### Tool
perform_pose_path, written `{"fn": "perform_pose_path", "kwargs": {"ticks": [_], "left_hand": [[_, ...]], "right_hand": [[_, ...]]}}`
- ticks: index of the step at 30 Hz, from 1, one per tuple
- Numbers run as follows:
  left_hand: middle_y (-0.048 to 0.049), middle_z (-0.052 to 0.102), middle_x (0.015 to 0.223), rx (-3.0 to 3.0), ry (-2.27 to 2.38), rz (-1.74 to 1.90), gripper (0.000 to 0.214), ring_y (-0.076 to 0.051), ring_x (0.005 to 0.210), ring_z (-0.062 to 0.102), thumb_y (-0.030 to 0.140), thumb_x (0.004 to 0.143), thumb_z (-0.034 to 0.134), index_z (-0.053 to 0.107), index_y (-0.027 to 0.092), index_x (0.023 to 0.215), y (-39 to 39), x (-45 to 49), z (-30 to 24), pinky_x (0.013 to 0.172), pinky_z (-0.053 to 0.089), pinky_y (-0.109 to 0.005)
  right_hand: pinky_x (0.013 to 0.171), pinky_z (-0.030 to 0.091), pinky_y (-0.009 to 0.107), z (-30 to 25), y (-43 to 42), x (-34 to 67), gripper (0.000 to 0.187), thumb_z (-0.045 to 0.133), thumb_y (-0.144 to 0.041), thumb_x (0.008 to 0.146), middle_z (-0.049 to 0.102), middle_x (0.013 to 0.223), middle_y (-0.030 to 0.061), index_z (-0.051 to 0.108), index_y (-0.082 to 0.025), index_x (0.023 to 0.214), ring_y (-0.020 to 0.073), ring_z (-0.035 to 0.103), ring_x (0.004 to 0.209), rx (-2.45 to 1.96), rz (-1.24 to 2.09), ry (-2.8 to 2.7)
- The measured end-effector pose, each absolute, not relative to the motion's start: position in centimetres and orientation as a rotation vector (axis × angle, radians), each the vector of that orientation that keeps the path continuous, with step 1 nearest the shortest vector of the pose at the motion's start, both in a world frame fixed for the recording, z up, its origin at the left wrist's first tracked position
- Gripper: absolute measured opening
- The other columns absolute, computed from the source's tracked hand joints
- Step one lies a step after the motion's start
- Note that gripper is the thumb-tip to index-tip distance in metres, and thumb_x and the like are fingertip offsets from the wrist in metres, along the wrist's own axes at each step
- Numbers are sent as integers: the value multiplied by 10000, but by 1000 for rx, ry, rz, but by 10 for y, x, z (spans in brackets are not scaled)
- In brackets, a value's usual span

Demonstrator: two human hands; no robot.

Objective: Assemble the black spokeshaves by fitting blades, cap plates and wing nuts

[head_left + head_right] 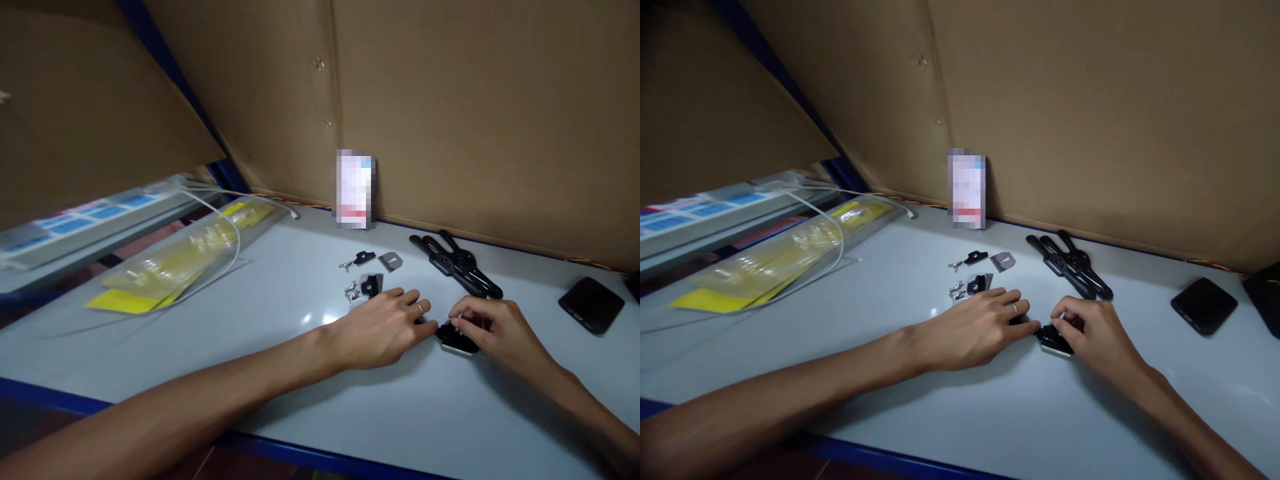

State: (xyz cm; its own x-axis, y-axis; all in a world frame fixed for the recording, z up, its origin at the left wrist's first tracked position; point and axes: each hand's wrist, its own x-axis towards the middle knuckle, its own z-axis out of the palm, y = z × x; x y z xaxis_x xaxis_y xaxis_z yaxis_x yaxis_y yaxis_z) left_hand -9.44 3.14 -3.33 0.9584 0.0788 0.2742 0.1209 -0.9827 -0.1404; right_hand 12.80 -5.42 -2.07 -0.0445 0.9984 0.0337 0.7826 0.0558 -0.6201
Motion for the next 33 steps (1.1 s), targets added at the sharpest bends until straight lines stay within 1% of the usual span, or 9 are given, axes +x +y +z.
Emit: {"fn": "perform_pose_path", "kwargs": {"ticks": [3, 6, 12, 17, 19, 22, 28, 30, 33], "left_hand": [[-62, 618, 874, -2954, -155, -396, 212, -226, 822, 554, 116, 944, 530, 675, 162, 1092, 31, -94, -33, 679, 416, -350], [-64, 624, 892, -2954, -160, -384, 205, -228, 839, 559, 123, 949, 529, 673, 161, 1090, 31, -95, -34, 687, 422, -352], [-61, 630, 907, -2950, -160, -401, 222, -227, 846, 558, 116, 942, 541, 664, 160, 1121, 31, -95, -36, 702, 426, -353], [-66, 627, 884, -2948, -154, -436, 187, -224, 832, 557, 116, 942, 536, 663, 154, 1074, 31, -94, -35, 683, 414, -344], [-67, 627, 882, -2946, -149, -444, 178, -223, 826, 556, 122, 945, 536, 665, 153, 1064, 31, -95, -34, 683, 414, -343], [-64, 627, 885, -2950, -146, -433, 190, -223, 827, 555, 115, 937, 540, 667, 159, 1073, 31, -95, -34, 685, 419, -346], [-61, 625, 888, -2956, -164, -398, 207, -227, 832, 554, 110, 937, 536, 672, 163, 1084, 31, -94, -35, 683, 422, -354], [-60, 624, 889, -2955, -160, -402, 213, -228, 830, 554, 112, 942, 533, 673, 164, 1095, 31, -94, -35, 683, 423, -357], [-61, 625, 895, -2958, -160, -401, 214, -231, 838, 556, 122, 953, 527, 673, 161, 1104, 31, -94, -34, 690, 428, -362]], "right_hand": [[563, 380, 279, -23, -51, 132, 169, 567, -315, 857, 617, 622, -14, 663, -215, 760, 154, 528, 596, -1772, 802, -1763], [550, 367, 277, -22, -51, 135, 186, 593, -335, 862, 620, 620, -15, 645, -215, 730, 151, 526, 588, -1810, 792, -1791], [566, 302, 309, -25, -57, 130, 326, 487, -332, 961, 596, 614, -4, 501, -225, 654, 149, 485, 549, -1859, 193, -2140], [548, 250, 332, -27, -62, 123, 383, 437, -307, 985, 620, 606, 26, 528, -221, 622, 161, 502, 504, -1952, -112, -2173], [556, 292, 325, -24, -62, 123, 371, 455, -358, 996, 637, 636, 24, 585, -223, 676, 164, 523, 533, -1915, -30, -2102], [577, 364, 301, -19, -59, 124, 233, 528, -352, 957, 647, 664, -6, 656, -233, 803, 154, 542, 571, -1792, 290, -2044], [570, 387, 280, -23, -51, 131, 187, 560, -322, 903, 617, 613, -27, 643, -229, 763, 154, 546, 584, -1779, 695, -1867], [574, 382, 282, -26, -51, 132, 213, 570, -342, 910, 633, 633, -17, 613, -228, 735, 159, 556, 599, -1794, 684, -1894], [567, 323, 300, -29, -53, 131, 319, 525, -348, 951, 611, 617, -2, 505, -228, 656, 154, 514, 563, -1838, 356, -2039]]}}
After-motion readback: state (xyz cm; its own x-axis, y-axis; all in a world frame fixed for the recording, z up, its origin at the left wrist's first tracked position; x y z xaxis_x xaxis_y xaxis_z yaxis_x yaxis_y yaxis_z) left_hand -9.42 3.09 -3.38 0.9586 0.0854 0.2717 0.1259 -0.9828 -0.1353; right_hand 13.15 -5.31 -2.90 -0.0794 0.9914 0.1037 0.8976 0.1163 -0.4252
